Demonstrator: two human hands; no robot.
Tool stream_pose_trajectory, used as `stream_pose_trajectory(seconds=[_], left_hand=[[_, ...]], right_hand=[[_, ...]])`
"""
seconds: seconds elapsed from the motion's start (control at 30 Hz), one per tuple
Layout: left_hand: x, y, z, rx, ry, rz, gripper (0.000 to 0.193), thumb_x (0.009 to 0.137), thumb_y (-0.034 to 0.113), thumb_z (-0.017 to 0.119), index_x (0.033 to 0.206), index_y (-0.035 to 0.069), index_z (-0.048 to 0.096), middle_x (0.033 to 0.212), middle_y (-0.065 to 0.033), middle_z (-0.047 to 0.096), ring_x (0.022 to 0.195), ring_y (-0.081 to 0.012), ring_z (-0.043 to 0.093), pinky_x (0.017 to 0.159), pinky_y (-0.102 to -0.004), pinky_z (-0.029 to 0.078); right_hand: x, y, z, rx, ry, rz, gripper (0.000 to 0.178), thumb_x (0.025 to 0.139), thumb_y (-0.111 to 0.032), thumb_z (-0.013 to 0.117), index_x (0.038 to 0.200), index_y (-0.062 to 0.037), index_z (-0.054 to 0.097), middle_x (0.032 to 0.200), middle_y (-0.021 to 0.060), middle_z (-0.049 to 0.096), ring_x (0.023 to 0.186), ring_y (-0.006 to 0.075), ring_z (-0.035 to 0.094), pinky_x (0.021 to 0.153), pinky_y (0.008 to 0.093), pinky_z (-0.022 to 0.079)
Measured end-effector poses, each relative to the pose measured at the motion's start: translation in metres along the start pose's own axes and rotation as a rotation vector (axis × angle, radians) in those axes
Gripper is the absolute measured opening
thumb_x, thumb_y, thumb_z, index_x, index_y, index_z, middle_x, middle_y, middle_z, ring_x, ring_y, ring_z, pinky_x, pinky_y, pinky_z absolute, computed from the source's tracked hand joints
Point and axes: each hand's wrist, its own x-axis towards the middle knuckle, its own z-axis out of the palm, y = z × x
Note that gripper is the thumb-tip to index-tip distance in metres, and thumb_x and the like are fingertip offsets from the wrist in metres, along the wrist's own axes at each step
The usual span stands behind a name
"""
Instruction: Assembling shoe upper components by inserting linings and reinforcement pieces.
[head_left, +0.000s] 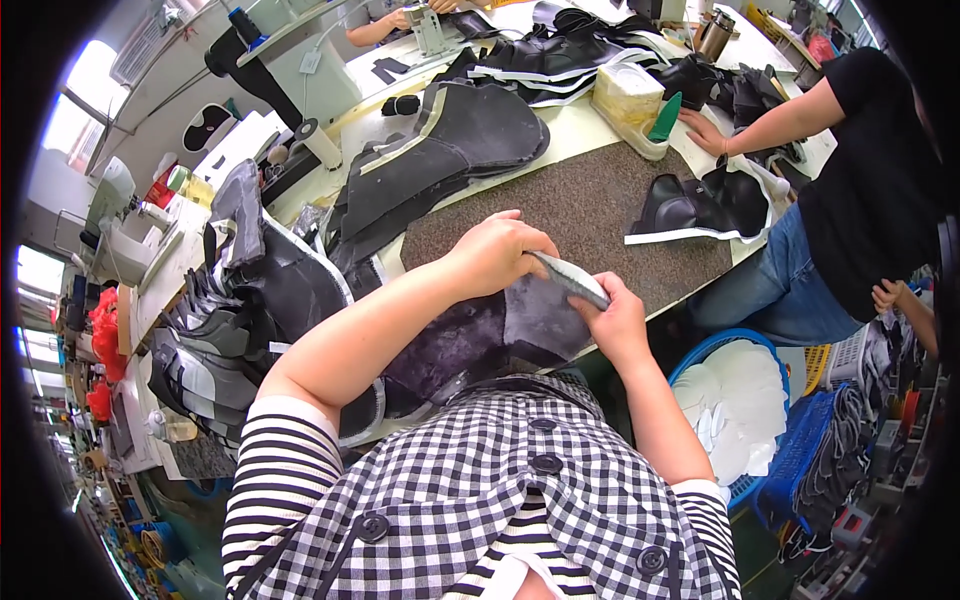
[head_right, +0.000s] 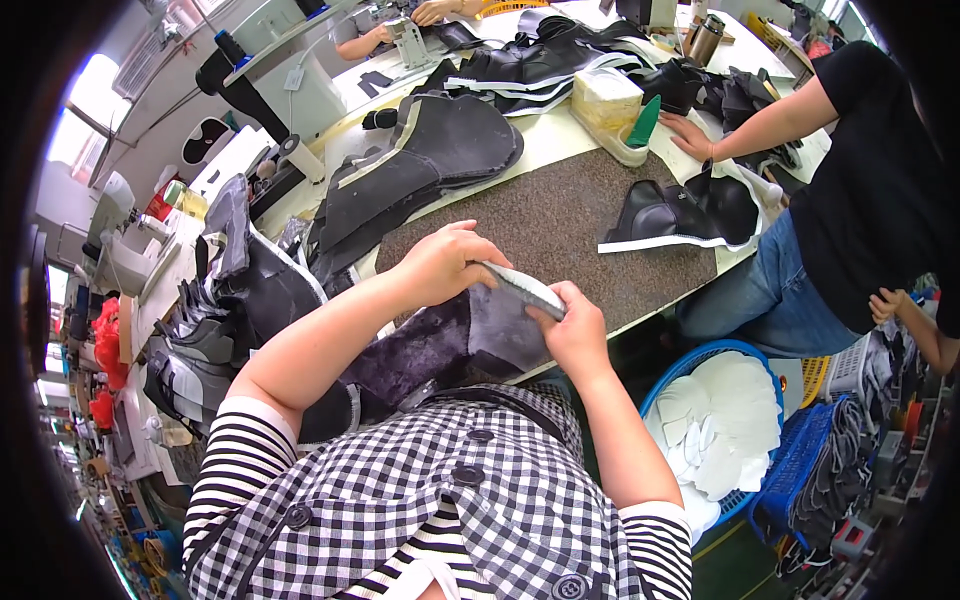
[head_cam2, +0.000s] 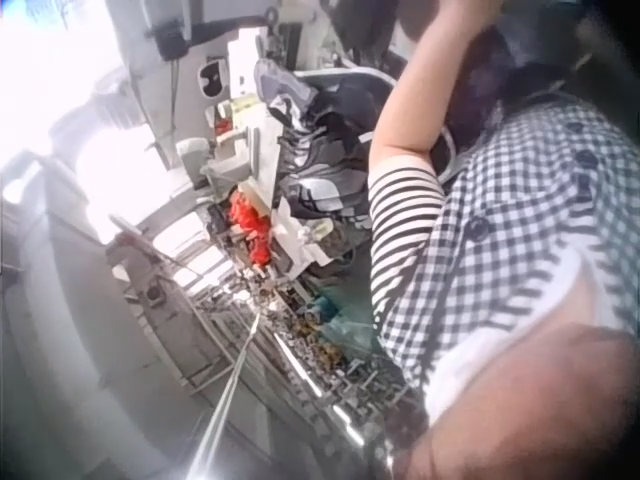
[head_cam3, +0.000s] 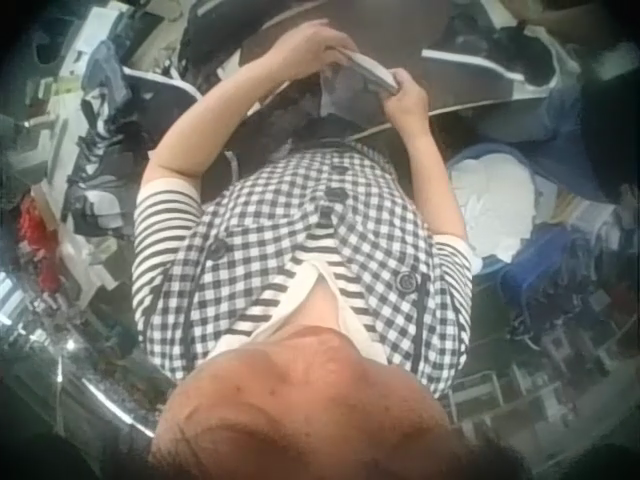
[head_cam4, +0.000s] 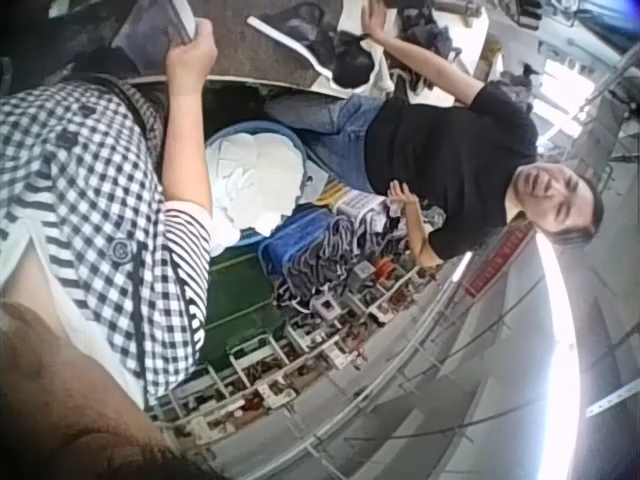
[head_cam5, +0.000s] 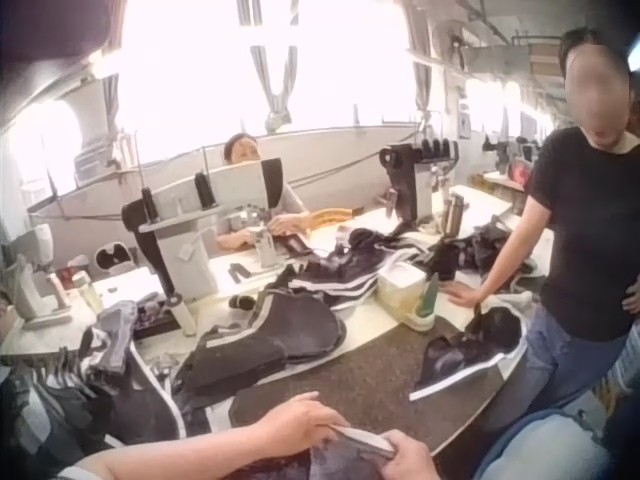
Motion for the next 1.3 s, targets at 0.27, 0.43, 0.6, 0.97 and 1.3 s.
stream_pose_trajectory(seconds=[0.27, 0.43, 0.6, 0.97, 1.3], left_hand=[[0.048, -0.01, 0.051, -0.041, 0.319, -0.051, 0.015, 0.075, 0.009, 0.067, 0.09, 0.011, 0.067, 0.095, -0.0051, 0.071, 0.095, -0.0212, 0.066, 0.105, -0.0422, 0.04], [-0.009, -0.079, 0.077, 0.053, 0.111, -0.334, 0.042, 0.078, 0.018, 0.073, 0.114, 0.006, 0.057, 0.117, -0.0147, 0.057, 0.114, -0.0342, 0.055, 0.093, -0.0408, 0.046], [-0.021, -0.073, 0.105, -0.063, -0.047, -0.728, 0.045, 0.077, 0.028, 0.078, 0.11, 0.005, 0.058, 0.107, -0.0176, 0.065, 0.103, -0.0339, 0.061, 0.088, -0.0409, 0.048], [0.0, 0.007, 0.073, -0.158, -0.05, -0.577, 0.044, 0.074, 0.02, 0.078, 0.113, 0.01, 0.059, 0.103, -0.0153, 0.067, 0.107, -0.0337, 0.061, 0.088, -0.0422, 0.048], [-0.001, -0.009, 0.073, 0.043, 0.249, -0.192, 0.016, 0.072, 0.013, 0.071, 0.085, 0.022, 0.074, 0.075, -0.0017, 0.069, 0.08, -0.0252, 0.064, 0.08, -0.0419, 0.045]], right_hand=[[-0.013, 0.041, -0.001, 0.047, 0.051, 0.076, 0.021, 0.08, -0.013, 0.073, 0.092, -0.0002, 0.061, 0.08, 0.0153, 0.069, 0.073, 0.0293, 0.068, 0.065, 0.0362, 0.051], [-0.035, 0.1, -0.034, -0.199, -0.015, 0.604, 0.033, 0.075, -0.024, 0.079, 0.092, 0.0002, 0.065, 0.08, 0.0126, 0.07, 0.074, 0.0224, 0.068, 0.069, 0.0333, 0.052], [-0.004, 0.106, -0.041, -0.306, -0.022, 0.364, 0.037, 0.074, -0.025, 0.081, 0.095, 0.0007, 0.065, 0.082, 0.0094, 0.07, 0.075, 0.0181, 0.066, 0.072, 0.0323, 0.053], [0.076, 0.022, -0.047, -0.356, -0.561, -0.153, 0.044, 0.065, -0.019, 0.084, 0.106, -0.0116, 0.069, 0.095, 0.0077, 0.066, 0.087, 0.0281, 0.065, 0.078, 0.0349, 0.052], [0.038, -0.02, -0.034, -0.489, -0.419, -0.425, 0.016, 0.078, -0.011, 0.067, 0.094, -0.0105, 0.07, 0.084, 0.009, 0.067, 0.079, 0.0301, 0.065, 0.069, 0.0396, 0.052]])
